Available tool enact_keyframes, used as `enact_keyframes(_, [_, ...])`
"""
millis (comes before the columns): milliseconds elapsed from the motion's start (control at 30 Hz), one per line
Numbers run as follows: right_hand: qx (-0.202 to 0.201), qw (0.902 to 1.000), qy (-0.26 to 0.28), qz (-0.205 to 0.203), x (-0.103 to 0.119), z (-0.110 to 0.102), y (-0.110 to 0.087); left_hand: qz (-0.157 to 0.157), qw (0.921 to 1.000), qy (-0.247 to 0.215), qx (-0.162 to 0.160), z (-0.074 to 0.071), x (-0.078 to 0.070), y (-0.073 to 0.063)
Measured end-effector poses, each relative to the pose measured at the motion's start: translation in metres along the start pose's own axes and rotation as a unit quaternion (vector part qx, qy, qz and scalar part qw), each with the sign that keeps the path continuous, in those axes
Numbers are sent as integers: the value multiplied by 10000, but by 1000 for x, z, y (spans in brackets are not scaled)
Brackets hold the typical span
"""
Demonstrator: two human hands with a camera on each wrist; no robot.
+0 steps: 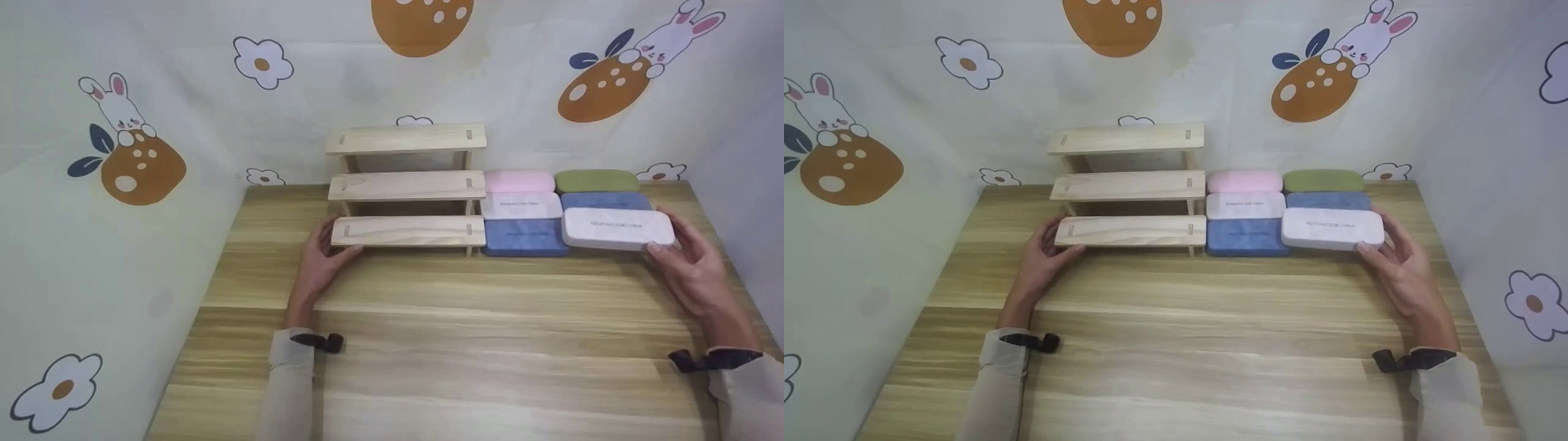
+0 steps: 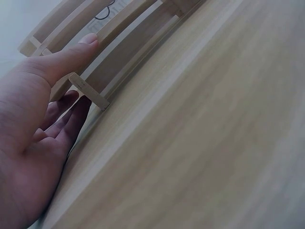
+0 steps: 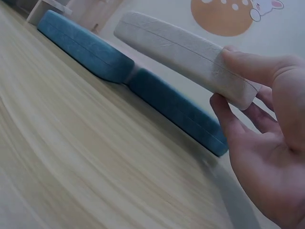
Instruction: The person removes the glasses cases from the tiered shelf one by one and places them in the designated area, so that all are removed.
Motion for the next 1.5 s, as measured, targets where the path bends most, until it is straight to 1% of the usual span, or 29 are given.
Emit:
enact_keyframes(167, [-70,9998,-140,95,2,-9,-3,1,10000,39,-9,0,0,-1])
enact_keyframes(400, [-80,9997,146,176,3,-19,-7,34,10000,-19,11,0,1,0])
enact_keyframes(500, [-82,9997,109,213,2,-22,-8,35,10000,-16,19,0,1,-1])
enact_keyframes(567, [-69,9996,-14,274,1,-24,-9,32,10000,20,-2,-1,1,-1])
enact_keyframes(633, [-54,9991,-248,353,0,-25,-9,36,10000,38,0,0,2,-2])
enact_keyframes(800, [-12,9957,-716,583,-2,-26,-12,59,10000,-38,22,0,3,-2])
enact_keyframes(900, [-38,9941,-827,707,-4,-26,-12,24,10000,-48,27,0,2,-2])
enact_keyframes(1000, [-156,9906,-1046,867,-6,-28,-11,-47,10000,25,-2,0,2,-2])
enact_keyframes(1067, [-252,9868,-1230,1020,-7,-29,-11,-83,9999,67,-19,-1,1,-3])
enact_keyframes(1133, [-329,9783,-1599,1274,-8,-31,-12,-84,9999,96,-24,-1,1,-3])
enact_keyframes(1267, [-407,9552,-2350,1753,-10,-33,-13,-65,9999,75,-25,-1,0,-2])
enact_keyframes(1300, [-387,9470,-2610,1834,-9,-33,-13,-58,10000,68,-21,-1,0,-2])
enact_keyframes(1367, [-346,9364,-2946,1876,-9,-32,-12,-47,10000,54,-17,-1,0,-2])
enact_keyframes(1433, [-299,9313,-3145,1812,-8,-30,-10,-40,10000,38,-7,-1,-1,-2])
enact_keyframes(1467, [-269,9267,-3300,1779,-8,-29,-9,-32,10000,9,2,-1,-1,-1])
enact_keyframes(1500, [-254,9252,-3371,1725,-8,-28,-8,-29,10000,-1,9,0,-1,-1])
Point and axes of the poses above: each hand's wrist, its own y-axis towards the middle knuckle, its own z-axis out of the palm, x = y × z, the point moved 8 cm from there along y, towards the middle knuckle, and after that the axes turned 12 degrees about x, right-handed, at the moved point
